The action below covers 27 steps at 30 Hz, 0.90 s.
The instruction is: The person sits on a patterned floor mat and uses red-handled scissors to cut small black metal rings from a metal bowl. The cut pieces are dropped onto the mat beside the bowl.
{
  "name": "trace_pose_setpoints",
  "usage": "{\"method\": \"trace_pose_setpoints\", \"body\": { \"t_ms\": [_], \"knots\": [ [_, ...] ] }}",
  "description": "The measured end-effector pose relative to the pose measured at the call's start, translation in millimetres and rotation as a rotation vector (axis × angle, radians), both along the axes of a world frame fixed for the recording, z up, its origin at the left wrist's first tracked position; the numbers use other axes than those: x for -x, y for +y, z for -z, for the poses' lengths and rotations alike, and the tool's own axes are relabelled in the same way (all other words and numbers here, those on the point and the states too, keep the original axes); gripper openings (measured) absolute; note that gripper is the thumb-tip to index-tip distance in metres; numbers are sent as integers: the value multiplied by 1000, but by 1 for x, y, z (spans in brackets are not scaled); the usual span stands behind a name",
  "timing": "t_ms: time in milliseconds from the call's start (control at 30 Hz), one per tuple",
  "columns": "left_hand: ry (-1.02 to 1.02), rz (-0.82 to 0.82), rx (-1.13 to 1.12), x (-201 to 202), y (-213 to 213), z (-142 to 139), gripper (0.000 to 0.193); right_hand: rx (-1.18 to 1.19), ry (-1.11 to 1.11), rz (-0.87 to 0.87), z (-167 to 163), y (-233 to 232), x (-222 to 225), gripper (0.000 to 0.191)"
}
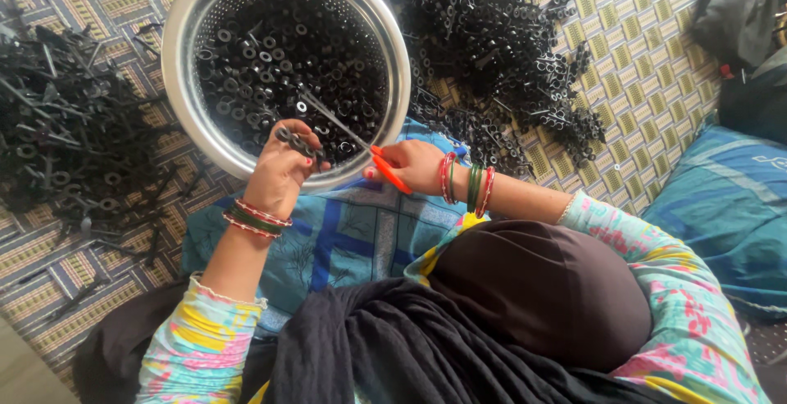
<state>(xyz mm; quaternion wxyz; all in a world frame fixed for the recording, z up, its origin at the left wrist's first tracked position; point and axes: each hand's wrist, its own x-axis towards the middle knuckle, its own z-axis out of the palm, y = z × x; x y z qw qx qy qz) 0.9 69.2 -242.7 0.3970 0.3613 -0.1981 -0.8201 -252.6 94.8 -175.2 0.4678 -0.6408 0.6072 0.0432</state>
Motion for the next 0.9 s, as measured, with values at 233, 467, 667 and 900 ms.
{"method": "trace_pose_setpoints", "body": {
  "t_ms": [233,467,667,900],
  "knots": [
    [-207,-176,260,2,-1,9,19,475,-144,-202,11,4,10,69],
    [-190,-102,209,13,4,18,18,243,-51,-239,5,2,4,61],
    [-188,-83,236,14,8,13,15,136,18,-206,-4,4,0,49],
    [-178,-25,239,22,12,9,19,88,-109,-126,1,0,2,57]
  ]
}}
